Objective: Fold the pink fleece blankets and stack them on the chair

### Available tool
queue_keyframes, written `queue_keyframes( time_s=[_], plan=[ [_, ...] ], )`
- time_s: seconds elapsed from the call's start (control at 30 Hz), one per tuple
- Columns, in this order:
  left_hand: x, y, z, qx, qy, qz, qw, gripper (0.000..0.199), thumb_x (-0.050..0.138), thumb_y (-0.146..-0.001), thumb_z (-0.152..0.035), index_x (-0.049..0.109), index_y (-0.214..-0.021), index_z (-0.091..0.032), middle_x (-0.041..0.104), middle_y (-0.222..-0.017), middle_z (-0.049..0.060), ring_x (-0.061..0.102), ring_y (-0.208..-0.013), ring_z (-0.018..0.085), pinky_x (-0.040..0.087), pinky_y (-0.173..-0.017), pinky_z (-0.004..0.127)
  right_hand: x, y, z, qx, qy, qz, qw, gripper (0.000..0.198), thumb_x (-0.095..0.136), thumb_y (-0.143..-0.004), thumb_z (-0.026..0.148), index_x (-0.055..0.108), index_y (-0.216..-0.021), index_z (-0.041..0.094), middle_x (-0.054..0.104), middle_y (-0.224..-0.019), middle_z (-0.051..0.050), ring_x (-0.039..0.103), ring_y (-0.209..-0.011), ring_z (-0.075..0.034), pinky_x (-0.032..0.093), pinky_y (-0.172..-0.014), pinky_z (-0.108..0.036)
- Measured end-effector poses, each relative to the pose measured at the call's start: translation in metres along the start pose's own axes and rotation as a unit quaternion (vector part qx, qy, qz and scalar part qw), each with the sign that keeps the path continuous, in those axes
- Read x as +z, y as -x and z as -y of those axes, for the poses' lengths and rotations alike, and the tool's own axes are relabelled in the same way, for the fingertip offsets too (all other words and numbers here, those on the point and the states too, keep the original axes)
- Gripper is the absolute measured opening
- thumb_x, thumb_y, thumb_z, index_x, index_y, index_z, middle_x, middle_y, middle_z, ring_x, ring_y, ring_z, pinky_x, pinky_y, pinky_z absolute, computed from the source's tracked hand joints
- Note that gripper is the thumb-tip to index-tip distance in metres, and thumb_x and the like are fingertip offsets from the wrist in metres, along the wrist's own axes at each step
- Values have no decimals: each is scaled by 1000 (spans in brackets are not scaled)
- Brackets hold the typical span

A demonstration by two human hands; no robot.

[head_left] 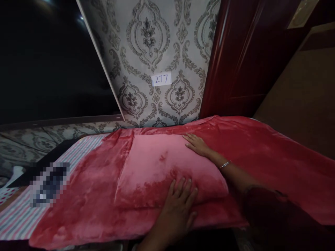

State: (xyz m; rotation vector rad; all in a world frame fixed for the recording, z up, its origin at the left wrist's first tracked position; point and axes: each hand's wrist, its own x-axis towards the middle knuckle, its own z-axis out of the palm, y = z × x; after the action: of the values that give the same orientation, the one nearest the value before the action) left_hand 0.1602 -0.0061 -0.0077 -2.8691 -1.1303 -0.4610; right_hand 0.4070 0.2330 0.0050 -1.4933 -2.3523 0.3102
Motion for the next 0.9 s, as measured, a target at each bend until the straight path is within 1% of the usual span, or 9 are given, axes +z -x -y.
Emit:
queue_keyframes(
  time_s=[0.1,0.2,0.37,0.43,0.5,0.6,0.67,0.77,0.9],
  plan=[
    [1,-1,-1,-5,-17,-13,1000,72,55,-95,-39,26,-160,-27,19,-170,3,15,-156,29,16,-126,55,9,0,-15,20,-24,-11,999,70,27,-101,62,32,-160,24,27,-166,-10,23,-153,-30,20,-123,-55],
    [1,-1,-1,-5,-30,-23,999,71,54,-96,-38,26,-160,-27,21,-169,4,17,-156,29,17,-125,55,5,1,-25,39,-32,1,999,72,22,-102,62,29,-161,21,27,-166,-10,23,-153,-28,18,-125,-51],
    [-9,-9,-4,-8,-29,-47,998,66,56,-95,-36,35,-156,-22,35,-164,10,30,-151,32,26,-120,58,-20,13,-21,62,-33,-15,997,72,23,-101,66,22,-163,29,20,-168,-6,14,-155,-32,17,-122,-63],
    [-15,-22,-9,-8,-26,-60,998,62,53,-96,-35,39,-154,-18,44,-158,12,38,-147,31,27,-120,57,-30,23,-4,38,-18,-35,999,71,23,-102,64,21,-163,29,18,-168,-7,11,-155,-33,16,-121,-64],
    [-18,-40,-16,10,-23,-66,998,59,51,-97,-36,42,-152,-14,49,-154,14,42,-144,30,27,-121,56,-34,33,20,-29,0,-33,999,68,23,-103,62,26,-162,28,20,-168,-8,13,-155,-32,16,-122,-60],
    [-11,-66,-30,54,-21,-49,997,64,52,-97,-45,41,-152,-14,47,-155,15,40,-145,34,29,-119,58,-31,49,57,-160,13,37,986,62,29,-104,60,33,-159,32,22,-168,-5,16,-155,-29,16,-122,-55],
    [0,-75,-37,69,-28,-31,997,68,50,-97,-50,39,-154,-16,43,-158,15,37,-146,36,29,-118,61,-26,56,70,-214,22,85,973,60,36,-103,60,33,-158,36,22,-168,-3,14,-155,-29,14,-122,-56],
    [17,-75,-42,73,-43,-27,996,64,44,-100,-51,40,-153,-17,39,-161,14,33,-148,37,23,-119,64,-21,54,68,-217,43,106,969,62,40,-102,60,31,-159,36,19,-169,-4,10,-156,-30,9,-121,-60],
    [22,-66,-42,81,-54,-36,995,59,42,-100,-51,44,-151,-21,36,-163,10,27,-150,37,11,-122,64,-18,27,45,-166,55,76,982,65,37,-102,62,31,-159,34,18,-169,-5,10,-155,-32,6,-121,-61]
  ],
)
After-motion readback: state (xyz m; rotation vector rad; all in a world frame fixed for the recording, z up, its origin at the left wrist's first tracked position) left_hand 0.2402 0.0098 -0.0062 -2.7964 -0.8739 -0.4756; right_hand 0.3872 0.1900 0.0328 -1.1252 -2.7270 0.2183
